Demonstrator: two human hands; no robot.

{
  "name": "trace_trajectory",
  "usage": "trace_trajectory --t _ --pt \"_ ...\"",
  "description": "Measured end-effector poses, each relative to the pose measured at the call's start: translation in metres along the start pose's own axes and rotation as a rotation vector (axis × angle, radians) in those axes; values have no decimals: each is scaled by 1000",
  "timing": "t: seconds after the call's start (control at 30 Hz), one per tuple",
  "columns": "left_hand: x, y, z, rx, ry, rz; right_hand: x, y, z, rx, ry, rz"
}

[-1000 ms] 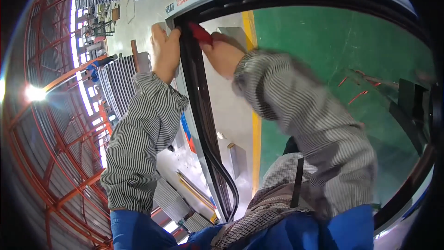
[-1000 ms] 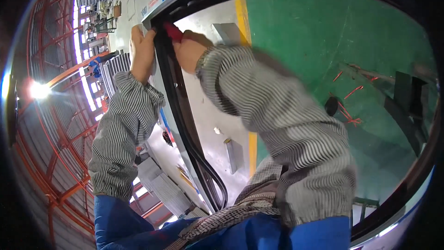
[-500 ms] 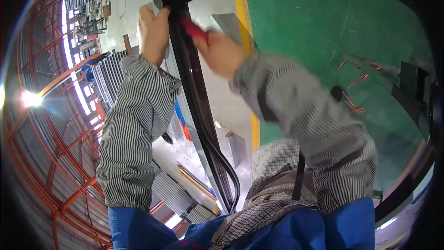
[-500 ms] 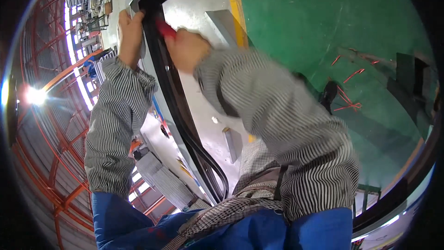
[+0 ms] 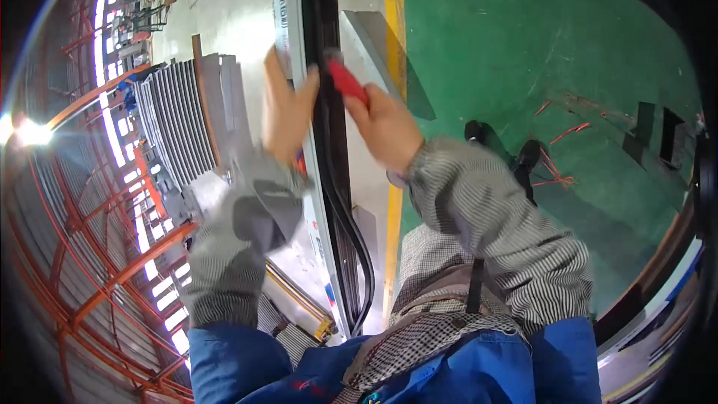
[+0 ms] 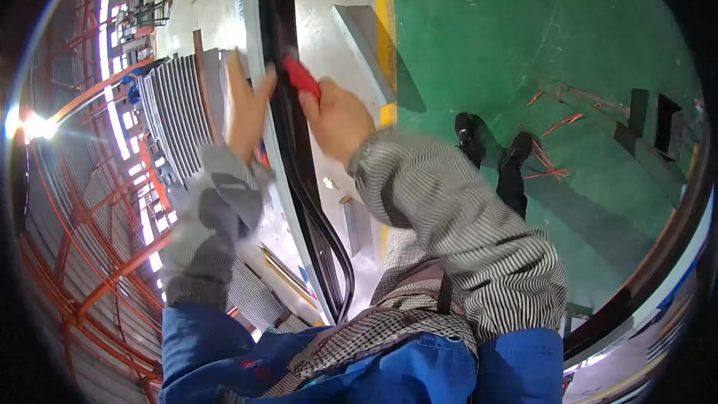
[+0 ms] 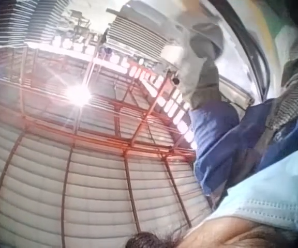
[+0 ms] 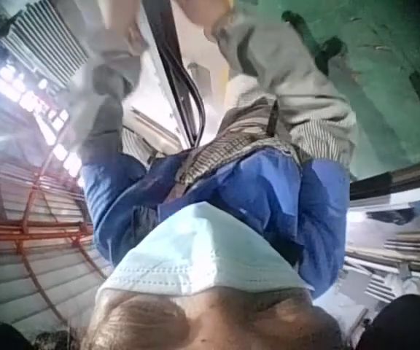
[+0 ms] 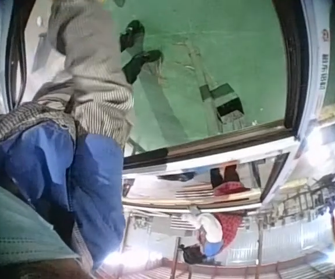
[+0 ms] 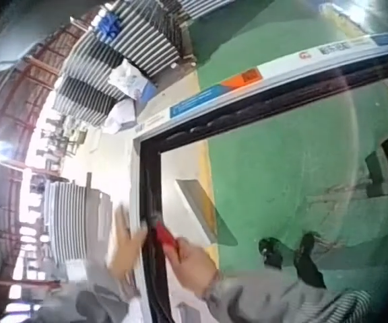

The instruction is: The recorder is applying and pressing a rubber sealant strip into the grooves of a metal frame.

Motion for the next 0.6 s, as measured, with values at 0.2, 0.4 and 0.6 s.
trace_trajectory --t 0.2,0.4,0.6 --pt "-42 151 -6 -29 -123 -185 55 150 48 -138 58 259" --pt "-47 154 -4 -34 -142 -240 36 83 35 -134 19 222" --pt "-46 148 -2 -37 -128 -220 52 116 49 -151 -28 208"
Point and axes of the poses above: each hand's wrist, its own y-axis away from the middle knuckle, its own z-axis out of the palm, x = y × z, the point moved 10 cm from there along -y, towards the middle knuckle, and after that the axes turned 15 degrees about -y, right-handed, at the moved point
